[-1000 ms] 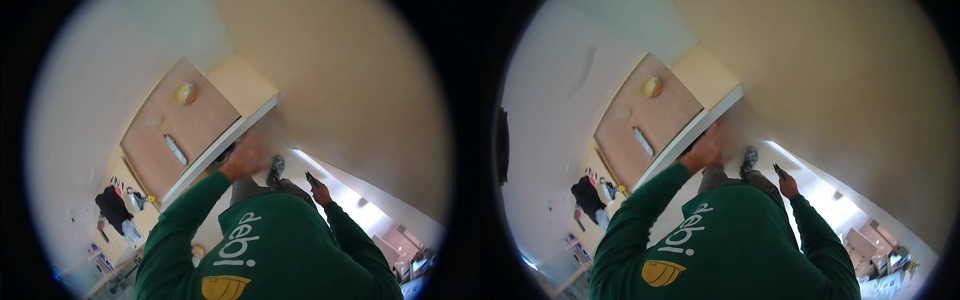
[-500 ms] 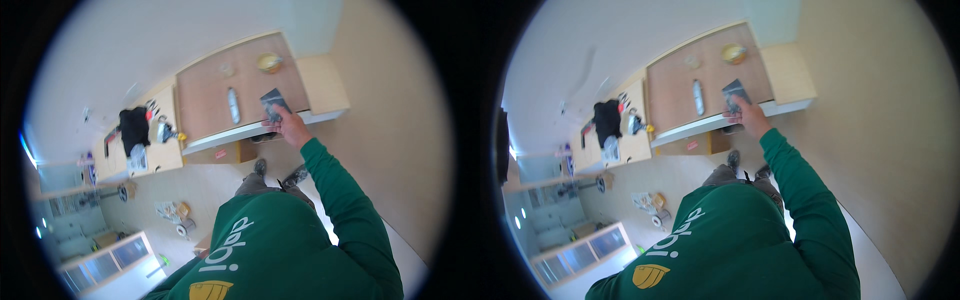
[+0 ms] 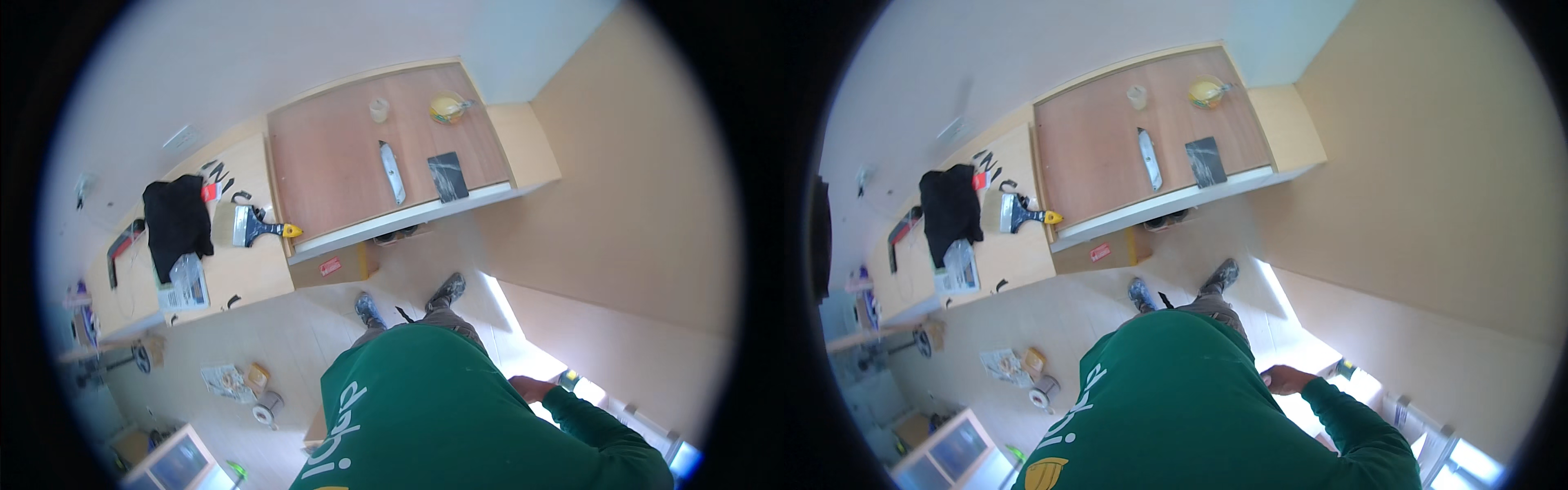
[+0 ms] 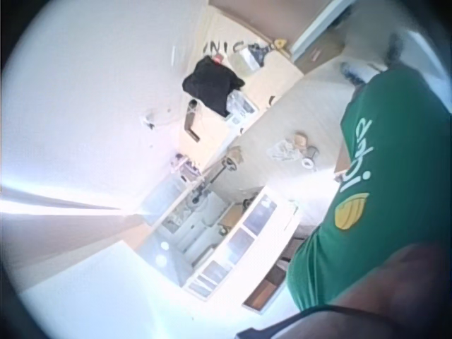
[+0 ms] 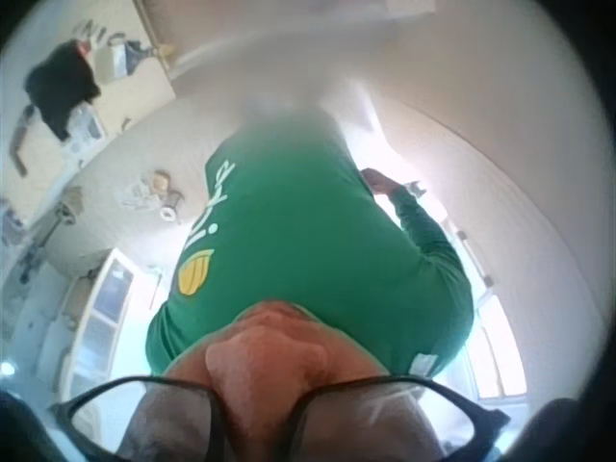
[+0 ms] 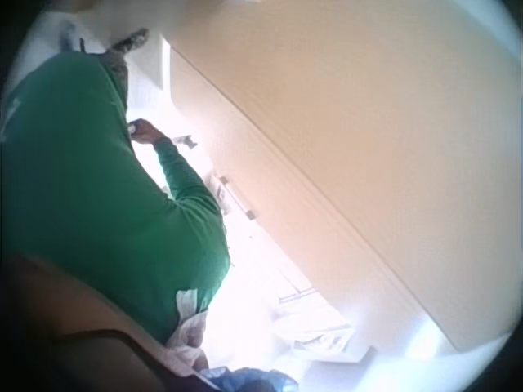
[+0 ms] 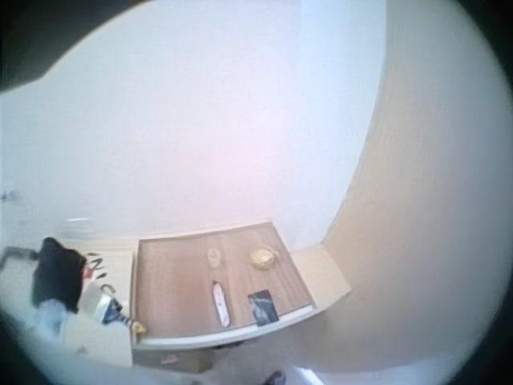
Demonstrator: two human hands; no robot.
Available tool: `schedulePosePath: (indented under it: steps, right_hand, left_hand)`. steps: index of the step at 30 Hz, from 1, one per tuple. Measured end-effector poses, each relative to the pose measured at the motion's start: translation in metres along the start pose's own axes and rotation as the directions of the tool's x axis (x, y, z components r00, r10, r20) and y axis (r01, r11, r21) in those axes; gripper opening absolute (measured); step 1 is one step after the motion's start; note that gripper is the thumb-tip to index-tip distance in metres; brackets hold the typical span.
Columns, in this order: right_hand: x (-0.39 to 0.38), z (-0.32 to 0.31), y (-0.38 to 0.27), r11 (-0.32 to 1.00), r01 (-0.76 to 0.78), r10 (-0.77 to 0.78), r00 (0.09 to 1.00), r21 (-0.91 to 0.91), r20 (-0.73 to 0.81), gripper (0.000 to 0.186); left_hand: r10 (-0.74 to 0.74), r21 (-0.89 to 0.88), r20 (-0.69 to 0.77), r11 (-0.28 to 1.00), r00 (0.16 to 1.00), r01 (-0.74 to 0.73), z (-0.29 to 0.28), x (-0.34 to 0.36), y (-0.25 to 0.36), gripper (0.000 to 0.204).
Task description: The person sands the edge of a light wood cabinet with a sanding block, then uses a small brush to apply a yellowish substance into the seam between the cabinet and the wall. The person repeatedly dips the brush into a small container and applies the substance along the seam.
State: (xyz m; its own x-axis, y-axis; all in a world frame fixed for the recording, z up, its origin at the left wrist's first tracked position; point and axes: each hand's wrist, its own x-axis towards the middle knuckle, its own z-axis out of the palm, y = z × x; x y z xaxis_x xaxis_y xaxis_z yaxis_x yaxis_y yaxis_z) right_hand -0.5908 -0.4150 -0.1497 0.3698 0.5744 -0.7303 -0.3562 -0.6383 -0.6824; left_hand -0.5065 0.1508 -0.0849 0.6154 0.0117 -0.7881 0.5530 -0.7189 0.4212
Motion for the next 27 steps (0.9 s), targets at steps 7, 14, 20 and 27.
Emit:
schedulePosePath:
  steps: [7,14,20,27]
  right_hand:
    - [0.055,0.161,-0.051,0.914,-0.084,0.081,0.996,0.398,0.024,0.046]
    - [0.048,0.215,-0.113,0.849,-0.112,0.139,0.990,0.516,-0.014,0.049]
    - [0.036,0.238,-0.136,0.811,-0.121,0.151,0.988,0.572,-0.005,0.051]
    - [0.014,0.204,-0.152,0.844,-0.141,0.143,0.989,0.518,0.036,0.054]
  left_hand:
    - [0.164,0.167,0.197,0.966,0.967,-0.198,-0.087,0.020,-0.005,0.035]
    - [0.191,0.235,0.303,0.935,0.934,-0.267,-0.131,0.018,-0.008,0.032]
    - [0.180,0.271,0.365,0.918,0.913,-0.290,-0.151,0.015,-0.005,0.030]
    - [0.181,0.290,0.429,0.900,0.885,-0.324,-0.167,0.010,-0.001,0.027]
